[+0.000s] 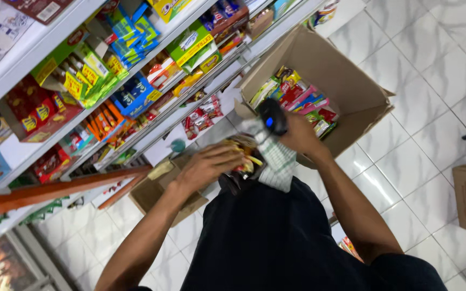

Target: The person uses a handheld scanner to scan barcodes on various snack packages, such as chips, chocolate bars, and biscuits, while holding them one at a time and then placing them into a cardboard box.

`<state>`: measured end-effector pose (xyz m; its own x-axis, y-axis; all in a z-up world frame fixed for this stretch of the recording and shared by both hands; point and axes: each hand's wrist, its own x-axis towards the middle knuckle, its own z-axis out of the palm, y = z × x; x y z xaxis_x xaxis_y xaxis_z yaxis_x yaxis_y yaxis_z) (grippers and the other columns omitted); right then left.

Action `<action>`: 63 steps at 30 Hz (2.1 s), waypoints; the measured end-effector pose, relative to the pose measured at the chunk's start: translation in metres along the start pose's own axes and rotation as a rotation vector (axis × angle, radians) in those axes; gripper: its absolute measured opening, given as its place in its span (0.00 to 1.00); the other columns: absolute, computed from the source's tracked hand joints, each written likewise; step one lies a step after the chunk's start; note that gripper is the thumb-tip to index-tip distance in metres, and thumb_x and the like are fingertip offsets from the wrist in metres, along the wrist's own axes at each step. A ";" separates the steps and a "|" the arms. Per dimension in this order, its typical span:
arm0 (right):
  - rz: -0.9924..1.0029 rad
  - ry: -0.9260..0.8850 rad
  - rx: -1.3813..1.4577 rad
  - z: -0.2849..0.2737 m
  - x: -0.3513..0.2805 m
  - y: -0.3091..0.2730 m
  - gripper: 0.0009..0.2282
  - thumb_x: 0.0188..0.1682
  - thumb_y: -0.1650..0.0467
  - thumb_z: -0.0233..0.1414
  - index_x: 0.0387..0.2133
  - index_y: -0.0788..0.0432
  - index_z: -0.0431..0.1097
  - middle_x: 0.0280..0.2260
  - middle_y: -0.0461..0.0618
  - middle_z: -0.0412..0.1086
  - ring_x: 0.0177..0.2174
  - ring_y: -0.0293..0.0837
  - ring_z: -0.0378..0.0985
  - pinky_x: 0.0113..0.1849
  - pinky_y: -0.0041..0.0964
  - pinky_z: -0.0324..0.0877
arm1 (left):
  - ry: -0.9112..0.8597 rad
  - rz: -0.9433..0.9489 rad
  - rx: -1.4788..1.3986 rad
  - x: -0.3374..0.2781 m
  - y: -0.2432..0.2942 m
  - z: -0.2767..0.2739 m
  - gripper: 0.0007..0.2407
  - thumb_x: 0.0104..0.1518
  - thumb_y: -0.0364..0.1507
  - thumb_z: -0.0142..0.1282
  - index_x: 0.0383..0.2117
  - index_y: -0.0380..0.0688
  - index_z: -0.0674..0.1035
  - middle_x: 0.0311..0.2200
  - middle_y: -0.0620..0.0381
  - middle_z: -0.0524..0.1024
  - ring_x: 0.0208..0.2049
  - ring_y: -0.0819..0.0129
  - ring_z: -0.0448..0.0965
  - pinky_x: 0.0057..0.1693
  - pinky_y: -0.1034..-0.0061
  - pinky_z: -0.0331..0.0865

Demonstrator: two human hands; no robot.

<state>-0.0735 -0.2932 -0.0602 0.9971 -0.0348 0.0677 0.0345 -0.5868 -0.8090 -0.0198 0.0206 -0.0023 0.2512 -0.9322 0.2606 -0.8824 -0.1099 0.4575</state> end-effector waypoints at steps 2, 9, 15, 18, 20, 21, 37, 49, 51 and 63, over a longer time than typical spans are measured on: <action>0.028 0.132 -0.013 -0.012 0.014 0.019 0.13 0.41 0.70 0.63 0.37 0.63 0.72 0.31 0.61 0.75 0.34 0.59 0.80 0.37 0.49 0.73 | 0.080 -0.200 -0.031 -0.023 0.000 -0.005 0.31 0.36 0.12 0.52 0.53 0.45 0.81 0.56 0.55 0.78 0.61 0.55 0.74 0.65 0.65 0.69; 0.395 0.240 0.149 0.029 0.048 0.055 0.13 0.43 0.66 0.64 0.36 0.60 0.74 0.31 0.58 0.78 0.33 0.57 0.82 0.38 0.48 0.74 | 1.008 -1.056 -0.492 -0.088 0.007 0.051 0.13 0.52 0.16 0.60 0.45 0.31 0.81 0.36 0.57 0.81 0.34 0.77 0.77 0.44 0.81 0.72; 0.294 -0.006 -0.049 0.086 0.035 0.100 0.22 0.38 0.64 0.69 0.42 0.61 0.72 0.37 0.63 0.75 0.39 0.62 0.77 0.40 0.53 0.71 | 1.168 -1.233 -0.508 -0.062 0.019 0.084 0.08 0.56 0.23 0.65 0.36 0.29 0.82 0.32 0.58 0.82 0.31 0.78 0.77 0.41 0.80 0.73; 0.203 0.084 0.045 0.079 0.028 0.112 0.19 0.40 0.64 0.68 0.39 0.63 0.72 0.37 0.63 0.75 0.40 0.61 0.78 0.42 0.52 0.72 | 1.284 -1.227 -0.649 -0.033 0.017 0.101 0.08 0.56 0.24 0.66 0.36 0.30 0.81 0.33 0.58 0.81 0.32 0.78 0.77 0.42 0.80 0.73; 0.132 0.130 -0.036 0.074 0.025 0.111 0.17 0.40 0.65 0.69 0.36 0.63 0.74 0.36 0.64 0.75 0.39 0.61 0.77 0.42 0.52 0.72 | 1.363 -1.193 -0.729 -0.017 0.014 0.109 0.08 0.56 0.25 0.66 0.37 0.31 0.81 0.34 0.58 0.81 0.34 0.78 0.77 0.43 0.79 0.73; 0.094 0.155 -0.080 0.067 0.024 0.109 0.17 0.40 0.65 0.70 0.35 0.64 0.75 0.36 0.64 0.75 0.39 0.61 0.77 0.42 0.52 0.72 | 1.401 -1.170 -0.771 -0.007 0.013 0.110 0.09 0.56 0.25 0.66 0.37 0.31 0.82 0.35 0.58 0.81 0.34 0.78 0.78 0.43 0.80 0.73; 0.127 0.120 1.344 0.014 0.084 -0.102 0.31 0.42 0.83 0.61 0.61 0.58 0.62 0.57 0.50 0.67 0.54 0.46 0.71 0.54 0.43 0.71 | 0.489 -0.509 0.539 0.068 0.066 -0.043 0.27 0.53 0.21 0.59 0.62 0.59 0.76 0.67 0.57 0.69 0.70 0.54 0.66 0.74 0.42 0.51; -0.311 -0.246 1.318 0.001 0.138 -0.236 0.33 0.42 0.81 0.59 0.65 0.60 0.59 0.59 0.52 0.66 0.57 0.46 0.71 0.59 0.45 0.66 | 0.843 -0.858 -0.469 -0.026 0.084 -0.182 0.35 0.53 0.31 0.67 0.68 0.40 0.63 0.52 0.51 0.81 0.45 0.70 0.77 0.44 0.76 0.70; -0.410 -0.228 1.254 0.007 0.145 -0.262 0.33 0.43 0.80 0.60 0.65 0.60 0.59 0.60 0.50 0.65 0.58 0.43 0.69 0.60 0.42 0.64 | 1.001 -0.607 -0.592 -0.038 0.079 -0.197 0.27 0.58 0.28 0.65 0.62 0.34 0.67 0.51 0.52 0.80 0.49 0.72 0.78 0.52 0.77 0.73; -0.743 0.011 0.609 0.036 0.175 -0.488 0.14 0.45 0.70 0.67 0.39 0.63 0.72 0.33 0.43 0.72 0.32 0.33 0.72 0.37 0.30 0.71 | 1.331 -0.438 0.058 -0.139 0.123 -0.406 0.20 0.60 0.25 0.64 0.57 0.31 0.73 0.45 0.56 0.81 0.44 0.78 0.80 0.50 0.83 0.76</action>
<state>0.0864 0.0167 0.3253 0.7060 0.1672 0.6882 0.6897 0.0584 -0.7218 -0.0019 0.2767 0.3624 0.6618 0.1996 0.7226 -0.6417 -0.3475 0.6837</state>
